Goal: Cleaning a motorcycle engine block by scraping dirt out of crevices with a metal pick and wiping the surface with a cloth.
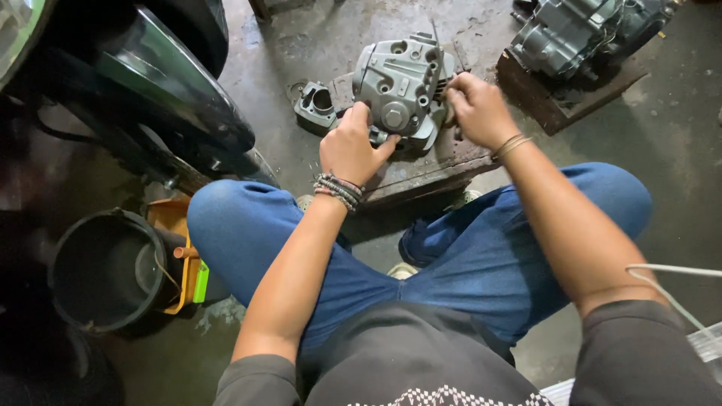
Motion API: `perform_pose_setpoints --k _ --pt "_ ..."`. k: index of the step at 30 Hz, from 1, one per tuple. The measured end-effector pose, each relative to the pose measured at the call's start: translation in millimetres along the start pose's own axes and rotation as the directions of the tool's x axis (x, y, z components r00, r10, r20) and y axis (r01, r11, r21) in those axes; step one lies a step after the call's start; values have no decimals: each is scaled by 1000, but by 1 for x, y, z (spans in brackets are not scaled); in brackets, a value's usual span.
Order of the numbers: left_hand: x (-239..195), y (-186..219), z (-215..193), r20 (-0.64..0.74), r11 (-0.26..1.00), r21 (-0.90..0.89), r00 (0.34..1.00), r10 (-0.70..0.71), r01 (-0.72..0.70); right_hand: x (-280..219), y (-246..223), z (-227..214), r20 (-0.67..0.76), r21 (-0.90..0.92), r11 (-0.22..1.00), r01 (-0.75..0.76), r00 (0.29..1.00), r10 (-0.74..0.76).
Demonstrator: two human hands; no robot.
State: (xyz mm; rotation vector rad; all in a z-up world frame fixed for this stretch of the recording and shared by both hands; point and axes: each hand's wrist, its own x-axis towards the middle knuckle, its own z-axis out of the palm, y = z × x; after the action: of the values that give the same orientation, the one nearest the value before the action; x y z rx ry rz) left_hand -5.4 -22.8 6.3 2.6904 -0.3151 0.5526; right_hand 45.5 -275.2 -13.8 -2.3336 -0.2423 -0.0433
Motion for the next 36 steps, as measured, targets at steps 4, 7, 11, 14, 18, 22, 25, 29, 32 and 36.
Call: perform_pose_setpoints --k 4,7,11,14,18,22,25,29,32,36 --pt "0 0 -7 12 998 -60 1000 -24 25 -7 -2 -61 96 55 997 -53 994 48" --pt "3 0 -6 -23 998 -47 999 -46 45 -16 36 -79 59 -197 980 -8 998 20" --pt "10 -6 4 128 995 -3 987 -101 102 -28 54 -68 43 -447 888 -105 990 138" --pt "14 -12 11 236 991 -53 966 -111 126 -37 45 -59 34 -513 850 -121 986 161" --pt "30 -13 -2 459 952 -133 869 -186 274 -43 63 -52 137 -593 789 -162 945 297" --pt "30 -22 9 451 965 -115 878 -162 237 -56 58 -42 185 -573 815 -88 955 233" --pt "28 -21 4 458 961 -136 875 -155 241 -63 20 -50 222 -594 803 -56 947 231" --pt "29 -18 3 459 959 -137 874 -159 247 -62 1 -54 275 -579 813 -64 923 269" --pt "25 -15 3 455 957 -129 873 -176 260 -56 9 -44 290 -602 797 -52 916 279" --pt "22 -11 -3 435 958 -130 883 -176 255 -57 11 -37 297 -578 808 -115 893 339"
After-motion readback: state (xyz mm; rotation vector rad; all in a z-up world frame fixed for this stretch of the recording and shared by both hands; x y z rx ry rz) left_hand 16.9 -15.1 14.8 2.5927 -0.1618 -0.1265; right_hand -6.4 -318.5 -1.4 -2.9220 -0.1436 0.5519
